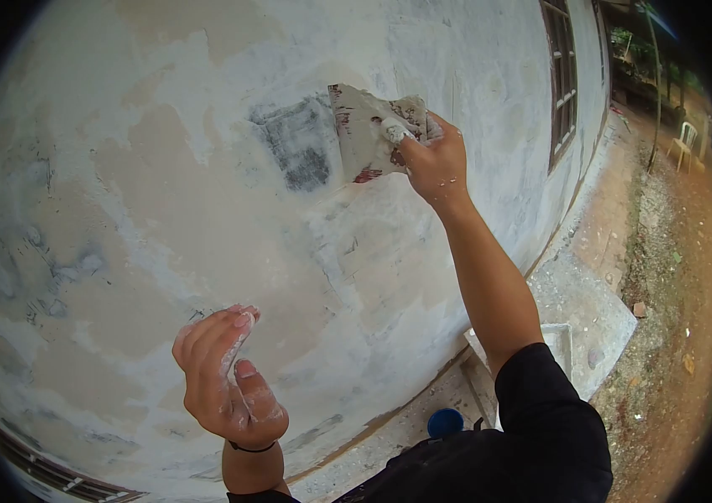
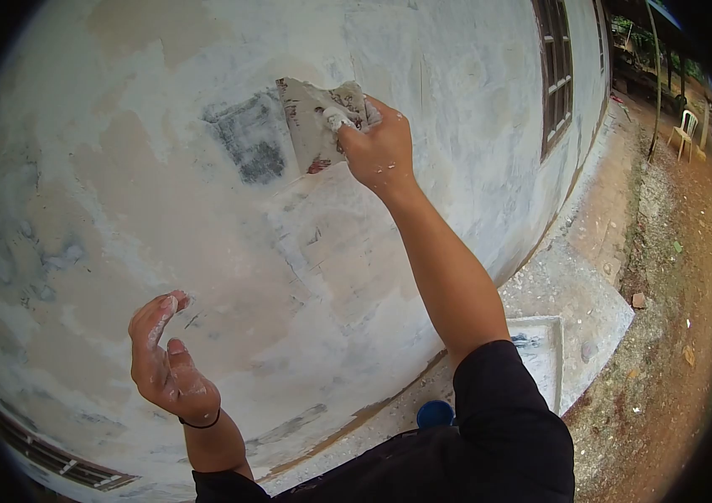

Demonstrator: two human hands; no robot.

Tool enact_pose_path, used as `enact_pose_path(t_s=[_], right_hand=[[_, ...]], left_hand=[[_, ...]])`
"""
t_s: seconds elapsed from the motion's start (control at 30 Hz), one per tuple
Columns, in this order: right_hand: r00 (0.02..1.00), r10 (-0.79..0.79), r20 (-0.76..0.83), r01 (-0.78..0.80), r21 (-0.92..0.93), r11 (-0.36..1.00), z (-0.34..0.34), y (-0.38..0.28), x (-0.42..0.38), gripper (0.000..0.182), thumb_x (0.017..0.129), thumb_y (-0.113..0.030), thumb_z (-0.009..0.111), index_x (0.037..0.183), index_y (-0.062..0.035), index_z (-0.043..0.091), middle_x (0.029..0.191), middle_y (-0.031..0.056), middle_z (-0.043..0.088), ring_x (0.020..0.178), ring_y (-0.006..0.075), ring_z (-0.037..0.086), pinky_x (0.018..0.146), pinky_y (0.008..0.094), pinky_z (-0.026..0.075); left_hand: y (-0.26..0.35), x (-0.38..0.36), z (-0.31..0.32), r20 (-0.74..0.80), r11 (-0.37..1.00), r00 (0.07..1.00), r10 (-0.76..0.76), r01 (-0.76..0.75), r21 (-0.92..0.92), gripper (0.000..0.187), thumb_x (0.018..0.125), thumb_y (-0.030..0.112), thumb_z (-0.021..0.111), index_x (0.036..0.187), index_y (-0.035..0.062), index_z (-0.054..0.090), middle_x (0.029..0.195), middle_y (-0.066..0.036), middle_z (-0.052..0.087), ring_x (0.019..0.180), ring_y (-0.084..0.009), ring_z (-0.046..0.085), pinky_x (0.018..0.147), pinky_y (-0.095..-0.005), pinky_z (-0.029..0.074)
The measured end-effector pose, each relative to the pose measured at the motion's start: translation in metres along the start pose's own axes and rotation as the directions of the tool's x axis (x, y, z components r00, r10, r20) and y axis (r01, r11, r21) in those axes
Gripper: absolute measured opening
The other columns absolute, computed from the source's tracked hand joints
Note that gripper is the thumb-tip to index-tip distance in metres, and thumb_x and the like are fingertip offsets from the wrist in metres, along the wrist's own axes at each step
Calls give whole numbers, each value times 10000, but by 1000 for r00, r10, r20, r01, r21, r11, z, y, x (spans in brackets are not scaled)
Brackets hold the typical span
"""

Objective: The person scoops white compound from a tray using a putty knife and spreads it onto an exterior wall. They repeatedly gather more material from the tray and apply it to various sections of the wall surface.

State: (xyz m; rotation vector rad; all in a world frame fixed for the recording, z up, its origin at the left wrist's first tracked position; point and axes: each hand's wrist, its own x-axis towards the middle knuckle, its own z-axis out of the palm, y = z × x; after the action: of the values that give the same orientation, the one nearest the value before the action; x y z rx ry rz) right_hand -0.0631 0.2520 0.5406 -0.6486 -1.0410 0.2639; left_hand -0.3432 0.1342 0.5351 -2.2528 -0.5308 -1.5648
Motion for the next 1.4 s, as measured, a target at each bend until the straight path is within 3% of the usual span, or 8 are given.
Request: enact_pose_path(t_s=[0.13,0.23,0.53,0.73,0.97,1.03,1.1,1.4], right_hand=[[893,-451,9,353,-637,686,29,-18,-26,150,649,-17,614,784,17,557,674,175,557,662,364,534,611,406,448],[840,-519,155,471,-682,559,83,7,-50,110,647,9,567,744,-20,524,651,151,520,644,332,533,660,402,474],[864,-492,104,495,-351,795,96,-27,-91,163,643,-14,603,794,18,549,717,174,543,695,350,551,651,417,472],[999,30,42,-20,-217,976,37,-2,-36,280,725,-64,554,972,57,608,609,161,611,492,200,590,488,306,445],[972,-146,-185,109,-196,974,24,-26,-28,218,717,-48,564,899,65,603,633,144,606,549,198,591,553,316,480],[826,-563,29,399,-735,548,49,-13,-34,124,680,-18,572,796,27,578,644,144,570,619,252,573,575,342,494],[837,-537,104,422,-747,514,93,7,-52,104,654,-22,604,725,-17,528,681,150,538,664,332,527,597,386,453],[869,-463,174,495,-312,811,97,-26,-106,182,673,-32,603,848,16,602,739,150,592,702,270,576,646,342,482]], left_hand=[[3,3,2,6,1000,1000,2,-2,-17,301,844,85,429,1039,-101,564,949,-226,617,869,-312,602,723,-384,526],[4,3,4,-9,999,1000,1,-2,-38,312,838,90,435,1049,-104,559,951,-229,616,865,-316,601,726,-387,524],[9,-1,-4,-61,999,998,-6,3,-50,335,851,100,417,1076,-111,548,967,-257,610,900,-335,595,746,-394,512],[10,3,-1,-38,997,999,-2,-1,-75,320,855,91,431,1069,-116,550,971,-252,610,895,-328,599,749,-400,514],[11,7,-4,-7,999,1000,9,-9,-51,311,859,85,426,1063,-112,554,977,-250,610,904,-326,604,765,-399,517],[13,6,-6,-8,999,1000,1,-2,-48,311,856,84,428,1063,-111,555,981,-251,609,909,-330,604,766,-403,517],[15,5,-9,-30,999,1000,2,-3,-39,318,852,87,423,1067,-107,554,989,-257,606,914,-336,601,770,-413,514],[20,-1,-23,-47,1000,999,7,-8,-28,338,848,87,408,1093,-100,547,984,-257,608,912,-338,600,776,-415,511]])
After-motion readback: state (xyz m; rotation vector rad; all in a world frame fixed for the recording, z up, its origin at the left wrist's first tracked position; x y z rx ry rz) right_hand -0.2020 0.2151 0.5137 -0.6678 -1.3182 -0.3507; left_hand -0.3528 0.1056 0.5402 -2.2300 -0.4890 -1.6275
